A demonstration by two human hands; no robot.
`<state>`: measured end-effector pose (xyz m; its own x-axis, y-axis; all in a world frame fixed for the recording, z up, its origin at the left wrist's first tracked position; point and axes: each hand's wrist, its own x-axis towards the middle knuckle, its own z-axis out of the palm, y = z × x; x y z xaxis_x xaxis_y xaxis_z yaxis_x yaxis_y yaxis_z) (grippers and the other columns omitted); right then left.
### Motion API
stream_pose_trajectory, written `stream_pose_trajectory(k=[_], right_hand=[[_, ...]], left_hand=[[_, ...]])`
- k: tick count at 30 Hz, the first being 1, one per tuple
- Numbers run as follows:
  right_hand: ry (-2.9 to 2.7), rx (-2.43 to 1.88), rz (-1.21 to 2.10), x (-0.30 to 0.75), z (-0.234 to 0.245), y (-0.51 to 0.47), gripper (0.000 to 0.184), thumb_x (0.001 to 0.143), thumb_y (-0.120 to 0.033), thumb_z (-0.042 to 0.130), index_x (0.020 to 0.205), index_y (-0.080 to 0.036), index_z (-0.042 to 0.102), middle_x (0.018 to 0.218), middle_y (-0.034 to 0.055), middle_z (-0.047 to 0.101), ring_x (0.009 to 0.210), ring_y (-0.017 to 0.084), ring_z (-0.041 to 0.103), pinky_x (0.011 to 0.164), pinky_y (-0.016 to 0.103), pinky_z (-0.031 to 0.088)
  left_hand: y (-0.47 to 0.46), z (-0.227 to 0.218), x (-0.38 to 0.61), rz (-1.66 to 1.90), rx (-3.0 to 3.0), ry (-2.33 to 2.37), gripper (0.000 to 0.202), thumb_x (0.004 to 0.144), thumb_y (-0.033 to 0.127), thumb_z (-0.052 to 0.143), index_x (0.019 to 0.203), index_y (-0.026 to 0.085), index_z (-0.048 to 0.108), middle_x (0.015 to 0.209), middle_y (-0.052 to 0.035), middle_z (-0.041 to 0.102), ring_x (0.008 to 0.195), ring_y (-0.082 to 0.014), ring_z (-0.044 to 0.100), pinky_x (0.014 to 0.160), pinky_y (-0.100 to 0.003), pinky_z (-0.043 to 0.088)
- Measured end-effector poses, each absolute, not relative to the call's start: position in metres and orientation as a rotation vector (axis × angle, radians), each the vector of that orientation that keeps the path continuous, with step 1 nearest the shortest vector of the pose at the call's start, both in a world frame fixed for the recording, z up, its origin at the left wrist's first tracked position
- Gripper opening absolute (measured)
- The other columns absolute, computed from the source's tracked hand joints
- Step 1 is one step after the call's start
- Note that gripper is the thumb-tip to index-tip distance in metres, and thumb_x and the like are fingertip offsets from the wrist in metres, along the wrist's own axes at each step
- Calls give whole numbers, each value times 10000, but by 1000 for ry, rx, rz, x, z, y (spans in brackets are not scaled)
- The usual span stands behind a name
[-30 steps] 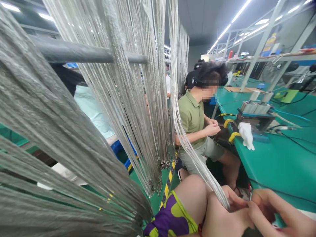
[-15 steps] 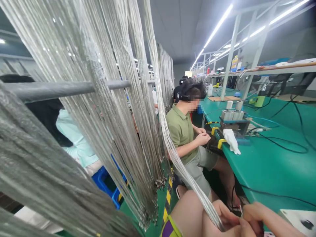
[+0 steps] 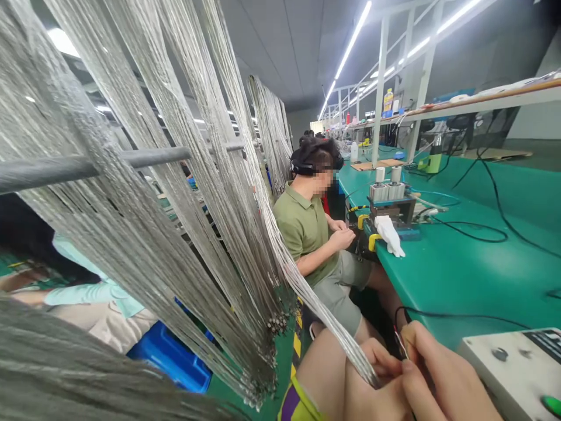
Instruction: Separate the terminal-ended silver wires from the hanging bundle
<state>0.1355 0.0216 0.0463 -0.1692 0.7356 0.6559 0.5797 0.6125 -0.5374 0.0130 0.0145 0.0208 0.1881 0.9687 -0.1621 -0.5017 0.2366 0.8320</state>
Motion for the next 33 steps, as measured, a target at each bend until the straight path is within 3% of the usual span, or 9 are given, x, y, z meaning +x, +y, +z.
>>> stream_pose_trajectory(k=[4,9,18,28,33], right_hand=[[-1819,-1110,134,134,60,19,175,894,-166,475,774,-272,404,574,-76,493,433,117,493,433,217,395],[-1866,-1197,206,139,67,22,209,875,-177,524,731,-257,395,593,-71,485,477,102,437,469,222,352],[-1821,-1188,351,141,72,16,137,936,-208,616,801,-225,604,547,-75,544,483,95,501,494,209,413],[-1813,-1111,231,140,72,16,141,912,-182,617,779,-228,607,561,-59,557,490,112,522,493,231,427],[-1664,-1110,601,143,67,19,113,912,-225,614,801,-224,591,576,-50,567,510,122,521,501,237,431]], left_hand=[[9,23,18,1166,757,751,547,763,610,854,760,215,476,456,106,387,335,-30,267,354,-173,175],[10,29,17,1206,786,741,465,855,516,816,763,207,481,469,119,368,340,-14,234,341,-142,197],[12,31,10,1245,791,682,397,874,455,816,830,205,510,487,133,375,334,-15,226,330,-148,211],[11,33,9,1219,774,692,415,857,470,829,813,196,520,488,126,392,341,-16,233,332,-151,213],[11,35,9,1261,710,610,361,862,367,834,827,208,512,487,114,467,340,-10,221,338,-124,245]])
